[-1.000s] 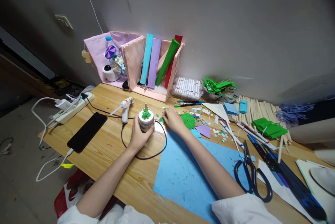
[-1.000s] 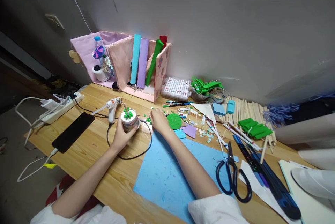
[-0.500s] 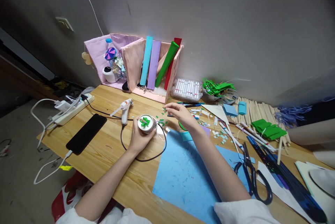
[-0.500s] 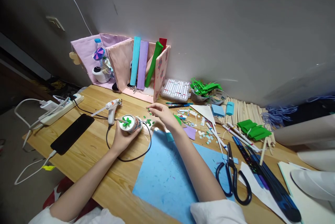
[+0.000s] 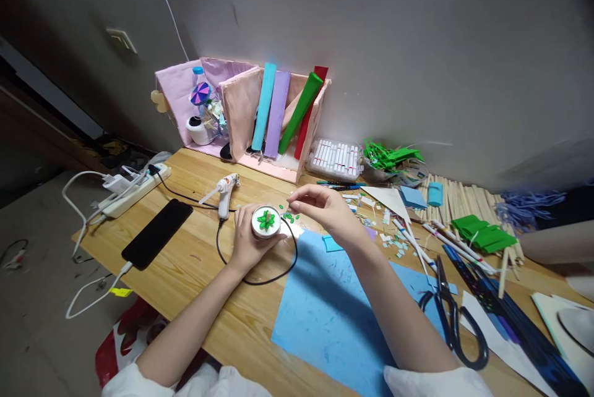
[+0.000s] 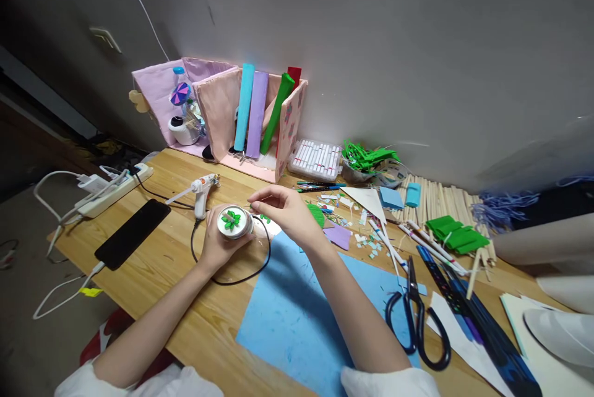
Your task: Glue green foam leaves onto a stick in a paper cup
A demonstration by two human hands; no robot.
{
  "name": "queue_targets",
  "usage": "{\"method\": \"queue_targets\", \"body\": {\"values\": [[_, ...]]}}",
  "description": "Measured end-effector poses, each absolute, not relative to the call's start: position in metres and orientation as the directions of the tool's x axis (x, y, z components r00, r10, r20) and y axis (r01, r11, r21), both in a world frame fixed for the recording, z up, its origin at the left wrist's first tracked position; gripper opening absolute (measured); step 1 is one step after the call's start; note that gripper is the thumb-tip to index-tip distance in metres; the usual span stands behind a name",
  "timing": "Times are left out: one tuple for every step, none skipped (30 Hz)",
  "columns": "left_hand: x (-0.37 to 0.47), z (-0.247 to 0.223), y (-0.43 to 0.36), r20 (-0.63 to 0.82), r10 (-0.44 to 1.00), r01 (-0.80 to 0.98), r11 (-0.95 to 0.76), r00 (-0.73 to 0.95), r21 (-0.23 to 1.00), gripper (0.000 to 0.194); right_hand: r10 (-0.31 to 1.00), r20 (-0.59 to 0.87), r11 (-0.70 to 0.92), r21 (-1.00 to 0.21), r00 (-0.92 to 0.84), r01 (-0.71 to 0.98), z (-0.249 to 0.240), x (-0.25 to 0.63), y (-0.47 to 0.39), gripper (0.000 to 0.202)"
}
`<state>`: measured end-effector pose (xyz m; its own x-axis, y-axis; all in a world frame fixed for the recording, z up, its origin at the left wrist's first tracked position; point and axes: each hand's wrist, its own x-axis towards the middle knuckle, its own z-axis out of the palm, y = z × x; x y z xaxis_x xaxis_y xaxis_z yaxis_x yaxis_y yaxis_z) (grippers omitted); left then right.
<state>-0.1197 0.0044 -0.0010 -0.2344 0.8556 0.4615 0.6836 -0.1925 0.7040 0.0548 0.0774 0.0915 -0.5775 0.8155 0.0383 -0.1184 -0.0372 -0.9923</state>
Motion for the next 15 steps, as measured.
{"method": "queue_targets", "body": {"values": [[-0.120, -0.002, 0.005, 0.456, 0.857, 0.680, -0.188, -0.239, 0.709, 0.059, 0.813, 0.036, -0.038, -0.993, -0.582, -0.114, 0.093, 0.054, 0.075, 0.012], [-0.121, -0.005, 0.005, 0.444, 0.860, 0.664, -0.181, -0.251, 0.726, 0.058, 0.811, 0.031, -0.040, -0.993, -0.584, -0.108, 0.094, 0.054, 0.072, 0.011], [-0.121, -0.007, 0.005, 0.425, 0.864, 0.637, -0.171, -0.269, 0.751, 0.057, 0.810, 0.023, -0.045, -0.994, -0.586, -0.101, 0.095, 0.053, 0.070, 0.011], [-0.121, -0.010, 0.005, 0.399, 0.870, 0.601, -0.160, -0.289, 0.783, 0.058, 0.810, 0.012, -0.053, -0.994, -0.587, -0.094, 0.096, 0.052, 0.069, 0.012], [-0.121, -0.012, 0.005, 0.364, 0.879, 0.557, -0.145, -0.306, 0.818, 0.058, 0.810, 0.002, -0.062, -0.994, -0.586, -0.089, 0.096, 0.051, 0.068, 0.012], [-0.121, -0.014, 0.005, 0.326, 0.889, 0.510, -0.127, -0.322, 0.851, 0.057, 0.811, -0.009, -0.073, -0.994, -0.584, -0.086, 0.096, 0.049, 0.067, 0.014], [-0.120, -0.015, 0.005, 0.289, 0.896, 0.467, -0.108, -0.336, 0.878, 0.056, 0.814, -0.017, -0.081, -0.993, -0.581, -0.085, 0.095, 0.048, 0.067, 0.015], [-0.120, -0.016, 0.004, 0.260, 0.900, 0.435, -0.090, -0.350, 0.896, 0.055, 0.818, -0.023, -0.088, -0.992, -0.574, -0.085, 0.095, 0.047, 0.068, 0.017], [-0.120, -0.016, 0.004, 0.243, 0.900, 0.418, -0.076, -0.361, 0.905, 0.053, 0.824, -0.029, -0.093, -0.992, -0.566, -0.085, 0.094, 0.046, 0.069, 0.019], [-0.120, -0.016, 0.004, 0.238, 0.898, 0.414, -0.070, -0.370, 0.908, 0.053, 0.831, -0.034, -0.096, -0.992, -0.555, -0.083, 0.093, 0.046, 0.069, 0.021], [-0.120, -0.016, 0.004, 0.242, 0.894, 0.416, -0.070, -0.376, 0.907, 0.052, 0.840, -0.040, -0.099, -0.992, -0.542, -0.080, 0.092, 0.045, 0.070, 0.023], [-0.120, -0.016, 0.004, 0.251, 0.891, 0.418, -0.076, -0.379, 0.905, 0.052, 0.848, -0.046, -0.102, -0.992, -0.528, -0.077, 0.092, 0.045, 0.071, 0.025], [-0.119, -0.015, 0.004, 0.260, 0.889, 0.415, -0.088, -0.377, 0.906, 0.052, 0.856, -0.050, -0.103, -0.992, -0.514, -0.075, 0.091, 0.045, 0.072, 0.026], [-0.119, -0.015, 0.004, 0.270, 0.889, 0.405, -0.107, -0.370, 0.908, 0.053, 0.863, -0.054, -0.104, -0.992, -0.503, -0.073, 0.091, 0.045, 0.073, 0.026], [-0.119, -0.015, 0.004, 0.283, 0.889, 0.394, -0.130, -0.360, 0.910, 0.055, 0.868, -0.055, -0.104, -0.992, -0.494, -0.072, 0.090, 0.045, 0.073, 0.025]]}}
